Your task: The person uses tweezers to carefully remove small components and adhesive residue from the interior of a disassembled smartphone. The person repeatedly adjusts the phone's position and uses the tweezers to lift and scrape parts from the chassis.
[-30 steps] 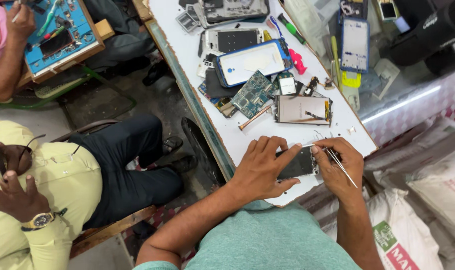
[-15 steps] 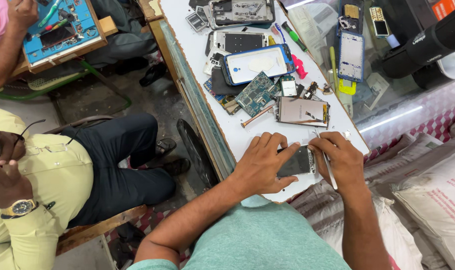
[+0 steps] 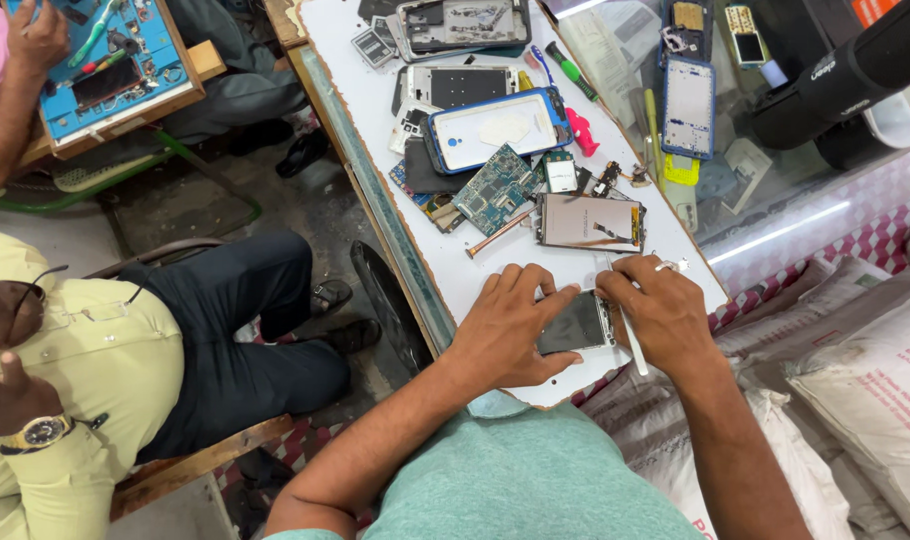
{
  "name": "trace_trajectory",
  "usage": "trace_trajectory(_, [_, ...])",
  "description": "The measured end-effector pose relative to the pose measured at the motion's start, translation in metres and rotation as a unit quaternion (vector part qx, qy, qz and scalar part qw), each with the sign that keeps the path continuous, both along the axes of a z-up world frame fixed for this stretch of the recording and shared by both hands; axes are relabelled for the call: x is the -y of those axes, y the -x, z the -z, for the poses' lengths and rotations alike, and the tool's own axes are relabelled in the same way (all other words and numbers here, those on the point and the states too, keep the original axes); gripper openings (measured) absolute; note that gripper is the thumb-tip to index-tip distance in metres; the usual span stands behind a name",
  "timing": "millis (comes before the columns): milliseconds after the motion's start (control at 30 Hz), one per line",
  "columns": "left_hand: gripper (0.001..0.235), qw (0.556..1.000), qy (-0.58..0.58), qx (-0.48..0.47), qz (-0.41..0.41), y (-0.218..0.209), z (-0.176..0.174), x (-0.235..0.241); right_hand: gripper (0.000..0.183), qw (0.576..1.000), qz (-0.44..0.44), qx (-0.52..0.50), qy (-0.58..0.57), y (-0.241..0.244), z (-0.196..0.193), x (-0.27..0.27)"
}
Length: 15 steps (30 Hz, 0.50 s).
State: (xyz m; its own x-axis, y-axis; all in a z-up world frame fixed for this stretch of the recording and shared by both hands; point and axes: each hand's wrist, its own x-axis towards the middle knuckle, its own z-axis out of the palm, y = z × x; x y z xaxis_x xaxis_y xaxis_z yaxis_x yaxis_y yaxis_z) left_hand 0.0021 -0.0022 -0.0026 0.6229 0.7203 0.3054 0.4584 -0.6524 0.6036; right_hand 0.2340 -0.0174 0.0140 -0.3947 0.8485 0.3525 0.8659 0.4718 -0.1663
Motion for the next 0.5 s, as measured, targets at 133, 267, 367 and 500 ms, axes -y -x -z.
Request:
trace_trajectory(133, [0.075,1.000,0.014,-0.004,-0.006,-0.001,-0.003,-0.001,0.016,0.996,-0.002,-0.089,0.025,0.000,0.005,0.001])
trace_trajectory(267, [0.076,1.000,0.015,0.002,-0.009,-0.002,-0.003,0.000,0.010,0.984,0.029,-0.170,0.038,-0.002,0.011,0.014])
trace_trajectory(367, [0.074,1.000,0.011,-0.015,-0.022,-0.004,-0.005,-0.001,0.007,0.973,0.055,-0.225,0.026,0.001,0.015,0.025])
trace_trajectory(500, [0.075,0.999,0.009,-0.025,-0.021,-0.005,-0.008,0.000,0.010,0.961,0.071,-0.268,0.005,0.009,0.023,0.033])
